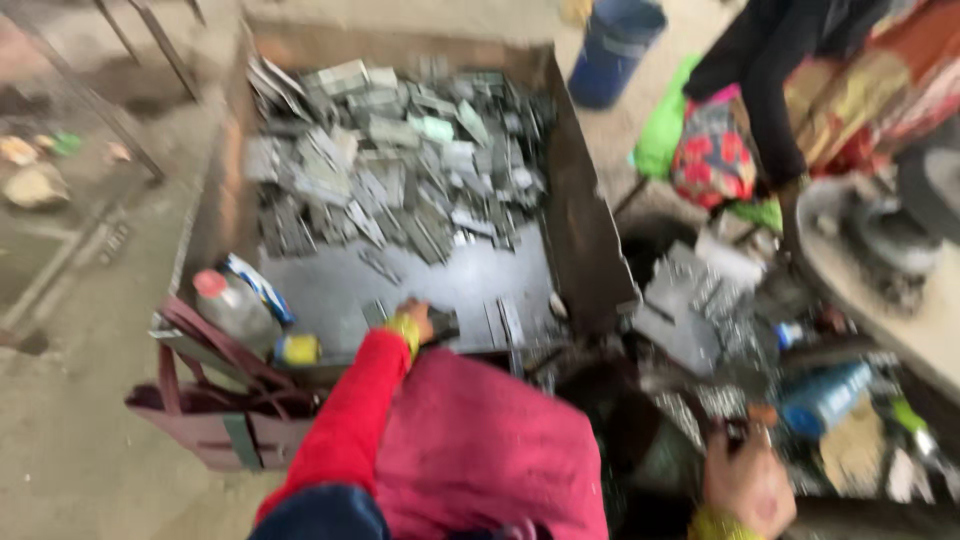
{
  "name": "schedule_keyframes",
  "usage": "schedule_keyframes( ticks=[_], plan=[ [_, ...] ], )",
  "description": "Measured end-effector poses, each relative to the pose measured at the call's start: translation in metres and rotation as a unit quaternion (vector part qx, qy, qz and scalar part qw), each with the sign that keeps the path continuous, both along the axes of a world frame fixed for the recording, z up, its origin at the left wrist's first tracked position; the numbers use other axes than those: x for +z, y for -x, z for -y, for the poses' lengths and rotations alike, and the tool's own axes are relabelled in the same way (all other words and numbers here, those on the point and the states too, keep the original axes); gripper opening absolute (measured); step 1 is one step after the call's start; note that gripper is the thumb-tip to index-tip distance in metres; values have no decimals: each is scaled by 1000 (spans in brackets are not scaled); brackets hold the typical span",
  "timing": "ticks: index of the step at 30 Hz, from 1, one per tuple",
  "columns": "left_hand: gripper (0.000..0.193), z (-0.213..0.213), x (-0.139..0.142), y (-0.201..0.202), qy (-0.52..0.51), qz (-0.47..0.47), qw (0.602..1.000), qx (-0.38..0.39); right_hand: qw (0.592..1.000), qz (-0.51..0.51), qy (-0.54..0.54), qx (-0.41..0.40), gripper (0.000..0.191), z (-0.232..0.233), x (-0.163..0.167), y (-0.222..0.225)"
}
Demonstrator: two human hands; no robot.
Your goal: The person repeatedly picks small metal pieces from a tray, places them into a press machine, and operates the lever to process them. The person then removes the processed pieces and returns them to the tray. This cycle continues throughout the clip.
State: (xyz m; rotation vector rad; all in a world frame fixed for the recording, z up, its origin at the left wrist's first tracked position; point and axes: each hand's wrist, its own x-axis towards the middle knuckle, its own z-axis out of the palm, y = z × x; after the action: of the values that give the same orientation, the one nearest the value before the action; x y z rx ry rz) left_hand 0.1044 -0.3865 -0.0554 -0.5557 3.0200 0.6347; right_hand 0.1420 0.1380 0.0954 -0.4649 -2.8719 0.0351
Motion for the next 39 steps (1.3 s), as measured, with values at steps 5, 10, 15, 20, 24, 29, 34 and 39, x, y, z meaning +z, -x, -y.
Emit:
schedule_keyframes(
  ticks=[5,10,15,20,24,29,34,39],
  plan=[
    [42,11,-14,-18,41,-17,992,120,997,-18,56,48,57,-4,-10,17],
    [35,-37,30,21,-97,-163,976,111,1000,0,28,-6,52,13,4,-1],
    [25,-198,119,71,-210,-252,924,-198,999,-2,48,-18,47,21,20,-13],
    [18,-355,138,66,118,-255,871,-404,990,-116,79,26,45,19,25,-20],
    [21,-400,115,65,101,-274,864,-411,986,-91,139,23,38,19,32,-23],
    [21,-404,112,81,99,-190,901,-378,981,-35,188,26,41,25,53,-21],
    [21,-399,135,87,112,-123,930,-326,980,36,193,13,48,27,62,-20],
    [21,-394,144,85,156,-151,909,-355,979,39,195,41,53,3,17,-12]
  ],
)
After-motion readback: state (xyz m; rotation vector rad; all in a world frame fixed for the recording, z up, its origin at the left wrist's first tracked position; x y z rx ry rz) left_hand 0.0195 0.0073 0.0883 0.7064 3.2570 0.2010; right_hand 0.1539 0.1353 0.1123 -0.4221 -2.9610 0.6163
